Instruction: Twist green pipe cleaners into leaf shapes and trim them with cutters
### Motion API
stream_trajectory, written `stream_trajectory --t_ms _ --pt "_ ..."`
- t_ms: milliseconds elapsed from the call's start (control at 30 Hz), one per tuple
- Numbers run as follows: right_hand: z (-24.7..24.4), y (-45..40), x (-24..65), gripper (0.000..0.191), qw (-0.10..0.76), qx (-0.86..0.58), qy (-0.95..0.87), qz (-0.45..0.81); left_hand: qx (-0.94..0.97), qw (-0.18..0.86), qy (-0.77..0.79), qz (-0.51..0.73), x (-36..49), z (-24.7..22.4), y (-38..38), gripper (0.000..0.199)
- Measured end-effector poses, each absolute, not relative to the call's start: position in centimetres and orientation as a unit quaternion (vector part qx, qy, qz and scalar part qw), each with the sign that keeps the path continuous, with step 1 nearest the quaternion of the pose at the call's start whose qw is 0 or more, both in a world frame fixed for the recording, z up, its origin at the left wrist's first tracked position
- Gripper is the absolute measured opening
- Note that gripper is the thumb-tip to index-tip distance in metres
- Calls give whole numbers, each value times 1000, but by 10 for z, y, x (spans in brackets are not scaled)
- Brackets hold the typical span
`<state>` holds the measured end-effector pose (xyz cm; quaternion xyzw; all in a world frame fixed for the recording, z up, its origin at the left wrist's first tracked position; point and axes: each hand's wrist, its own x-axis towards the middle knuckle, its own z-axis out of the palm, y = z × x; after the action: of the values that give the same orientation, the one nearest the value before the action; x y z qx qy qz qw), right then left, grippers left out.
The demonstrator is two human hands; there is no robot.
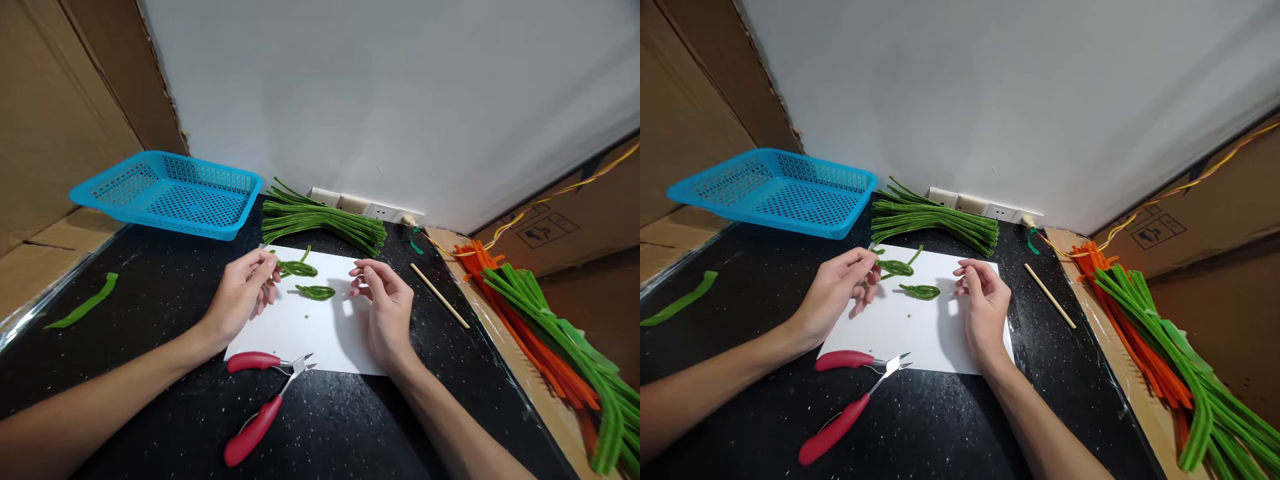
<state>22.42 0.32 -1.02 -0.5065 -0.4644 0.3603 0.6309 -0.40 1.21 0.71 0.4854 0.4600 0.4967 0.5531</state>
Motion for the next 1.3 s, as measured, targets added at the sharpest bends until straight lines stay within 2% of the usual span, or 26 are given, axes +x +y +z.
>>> stream_trajectory --t_ms 167,567,667,833,900,1100,1300 --pt "-12 3 224 16 574 -530 -530 331 541 568 446 432 -3 4 11 36" --pt "-1 0 226 17 511 -522 -616 296 658 474 474 344 -4 4 6 28" --pt "9 -3 233 15 442 -498 -696 269 681 442 480 333 -4 6 5 20" --pt "17 -8 240 18 251 -353 -886 167 709 431 460 317 -4 7 5 11" --pt "14 -7 241 21 224 -340 -901 148 706 435 458 319 -4 7 6 10" --pt "5 -3 241 28 271 -415 -857 139 661 514 432 335 -3 9 6 15" --pt "4 -7 231 17 350 -437 -796 230 597 577 444 337 -4 9 4 30"
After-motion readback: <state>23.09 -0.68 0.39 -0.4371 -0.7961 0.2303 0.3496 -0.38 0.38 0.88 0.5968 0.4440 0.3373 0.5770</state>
